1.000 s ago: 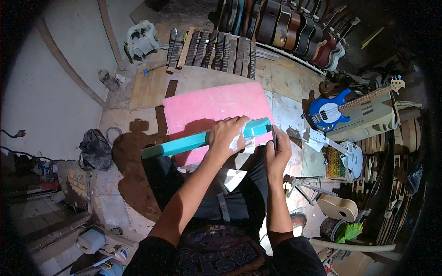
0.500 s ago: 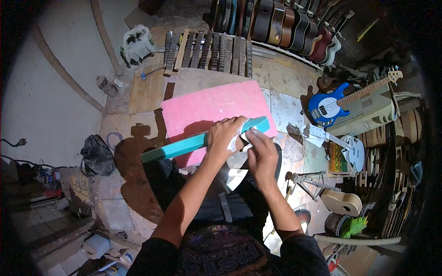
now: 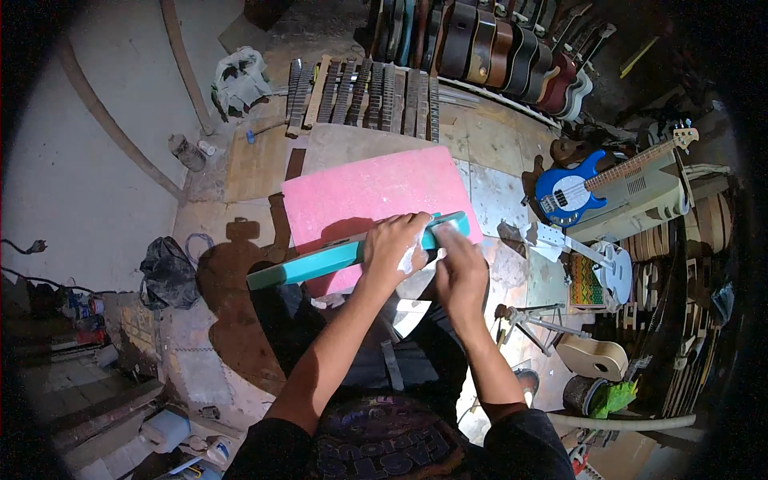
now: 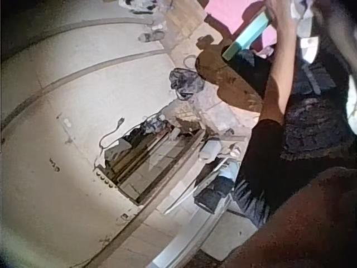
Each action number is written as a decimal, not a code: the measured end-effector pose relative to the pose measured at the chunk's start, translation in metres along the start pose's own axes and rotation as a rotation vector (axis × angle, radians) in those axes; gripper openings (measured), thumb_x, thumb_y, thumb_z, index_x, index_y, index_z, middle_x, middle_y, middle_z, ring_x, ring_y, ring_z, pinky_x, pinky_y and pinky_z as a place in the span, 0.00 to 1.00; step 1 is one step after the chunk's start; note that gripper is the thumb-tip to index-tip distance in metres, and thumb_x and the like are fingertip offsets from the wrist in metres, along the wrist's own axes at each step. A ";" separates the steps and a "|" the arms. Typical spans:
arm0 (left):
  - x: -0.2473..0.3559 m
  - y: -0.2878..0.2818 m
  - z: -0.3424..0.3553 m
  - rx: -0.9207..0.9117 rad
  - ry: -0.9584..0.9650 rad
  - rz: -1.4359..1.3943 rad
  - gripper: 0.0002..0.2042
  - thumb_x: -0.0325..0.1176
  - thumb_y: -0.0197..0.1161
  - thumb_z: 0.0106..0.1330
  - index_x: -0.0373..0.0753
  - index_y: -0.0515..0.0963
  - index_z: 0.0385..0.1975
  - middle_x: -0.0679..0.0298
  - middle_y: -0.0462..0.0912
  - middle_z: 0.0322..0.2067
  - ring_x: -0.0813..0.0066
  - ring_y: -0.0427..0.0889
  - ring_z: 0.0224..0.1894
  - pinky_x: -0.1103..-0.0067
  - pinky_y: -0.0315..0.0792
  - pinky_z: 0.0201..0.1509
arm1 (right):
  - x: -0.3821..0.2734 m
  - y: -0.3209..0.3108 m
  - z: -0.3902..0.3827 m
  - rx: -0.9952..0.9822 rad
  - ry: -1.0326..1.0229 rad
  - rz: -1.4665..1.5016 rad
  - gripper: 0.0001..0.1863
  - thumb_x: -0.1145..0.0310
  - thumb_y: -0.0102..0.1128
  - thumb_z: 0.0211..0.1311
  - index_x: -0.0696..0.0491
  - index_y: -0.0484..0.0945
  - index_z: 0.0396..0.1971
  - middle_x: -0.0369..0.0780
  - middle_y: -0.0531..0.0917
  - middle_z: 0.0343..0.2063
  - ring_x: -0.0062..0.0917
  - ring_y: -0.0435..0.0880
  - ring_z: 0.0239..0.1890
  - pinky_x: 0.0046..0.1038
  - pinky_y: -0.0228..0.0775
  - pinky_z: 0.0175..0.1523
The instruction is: The person sands the sides and front of a teal guitar body using a small piece of sandpaper held by hand, occasionally wiping the surface with a cloth.
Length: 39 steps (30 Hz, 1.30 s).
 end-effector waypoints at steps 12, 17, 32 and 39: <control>-0.001 0.003 0.000 0.002 -0.067 0.004 0.25 0.39 0.71 0.55 0.50 0.77 0.56 0.53 0.89 0.38 0.47 0.88 0.39 0.56 0.81 0.42 | 0.008 -0.008 0.007 -0.146 0.141 -0.006 0.25 0.87 0.57 0.51 0.60 0.84 0.52 0.52 0.86 0.50 0.45 0.85 0.56 0.36 0.74 0.63; 0.001 0.001 0.003 0.047 -0.019 -0.051 0.27 0.47 0.75 0.54 0.52 0.79 0.56 0.53 0.89 0.38 0.49 0.89 0.38 0.56 0.81 0.41 | 0.021 -0.010 0.006 -0.066 0.138 0.005 0.27 0.86 0.56 0.51 0.57 0.85 0.53 0.51 0.86 0.54 0.44 0.83 0.59 0.36 0.71 0.66; -0.004 -0.003 0.006 0.030 -0.014 -0.061 0.27 0.50 0.78 0.50 0.51 0.84 0.52 0.58 0.89 0.43 0.54 0.89 0.43 0.62 0.82 0.46 | 0.051 0.005 0.004 -0.027 0.063 0.191 0.27 0.84 0.49 0.58 0.59 0.83 0.58 0.53 0.85 0.57 0.40 0.82 0.62 0.36 0.67 0.70; 0.002 -0.008 0.007 0.019 -0.036 -0.036 0.27 0.49 0.80 0.48 0.48 0.85 0.49 0.58 0.89 0.40 0.53 0.89 0.41 0.62 0.82 0.44 | 0.040 0.007 -0.003 0.066 0.103 0.167 0.25 0.80 0.52 0.60 0.59 0.82 0.59 0.53 0.84 0.58 0.43 0.80 0.65 0.36 0.66 0.72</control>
Point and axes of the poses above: each hand's wrist, its own z-axis towards the middle knuckle, its own y-axis out of the palm, x = y × z, the point moved 1 cm from there along z, towards the middle knuckle
